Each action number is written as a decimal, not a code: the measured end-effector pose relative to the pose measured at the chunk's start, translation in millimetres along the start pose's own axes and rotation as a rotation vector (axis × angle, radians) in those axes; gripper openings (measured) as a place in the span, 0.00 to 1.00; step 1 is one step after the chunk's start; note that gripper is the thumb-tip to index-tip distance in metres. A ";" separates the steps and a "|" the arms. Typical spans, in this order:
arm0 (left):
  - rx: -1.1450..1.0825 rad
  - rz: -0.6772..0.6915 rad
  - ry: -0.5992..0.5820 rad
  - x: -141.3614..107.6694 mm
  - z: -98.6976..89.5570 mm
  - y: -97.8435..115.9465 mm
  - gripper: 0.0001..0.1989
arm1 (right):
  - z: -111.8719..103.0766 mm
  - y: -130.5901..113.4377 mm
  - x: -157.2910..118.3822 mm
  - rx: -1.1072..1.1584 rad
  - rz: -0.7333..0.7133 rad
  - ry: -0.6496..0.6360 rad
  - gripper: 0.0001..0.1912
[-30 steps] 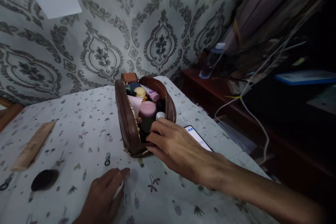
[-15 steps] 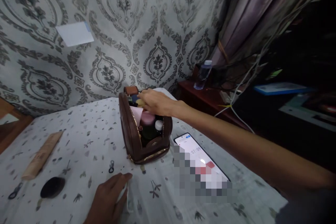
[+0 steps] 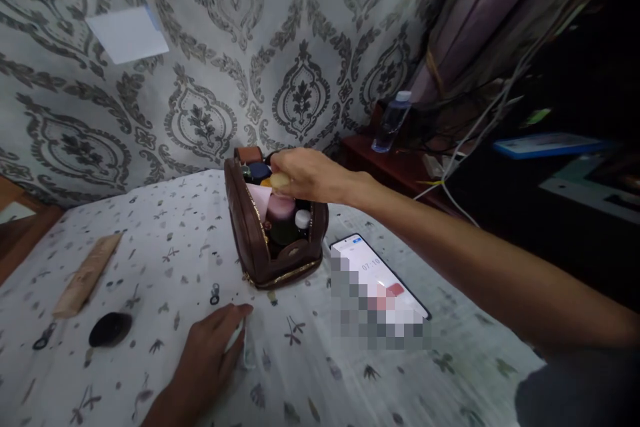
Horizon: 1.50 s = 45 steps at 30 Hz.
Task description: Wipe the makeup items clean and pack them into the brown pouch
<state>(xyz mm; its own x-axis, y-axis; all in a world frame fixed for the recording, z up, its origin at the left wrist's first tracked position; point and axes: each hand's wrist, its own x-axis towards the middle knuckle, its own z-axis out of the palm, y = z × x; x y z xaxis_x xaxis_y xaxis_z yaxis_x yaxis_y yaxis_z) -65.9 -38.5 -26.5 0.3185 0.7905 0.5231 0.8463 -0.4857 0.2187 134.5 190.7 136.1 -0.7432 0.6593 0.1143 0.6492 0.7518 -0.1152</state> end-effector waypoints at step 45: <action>-0.072 -0.051 -0.100 1.3 0.8 -1.5 0.11 | 23.9 -13.9 -39.8 0.444 -0.328 -0.127 0.08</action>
<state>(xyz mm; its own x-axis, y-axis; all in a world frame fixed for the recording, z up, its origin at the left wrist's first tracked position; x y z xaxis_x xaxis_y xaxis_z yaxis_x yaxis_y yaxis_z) -66.4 -36.5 -26.8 0.3198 0.8464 0.4258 0.8310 -0.4665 0.3030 151.3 153.8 109.5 -0.9259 0.3649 0.0978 0.2711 0.8222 -0.5005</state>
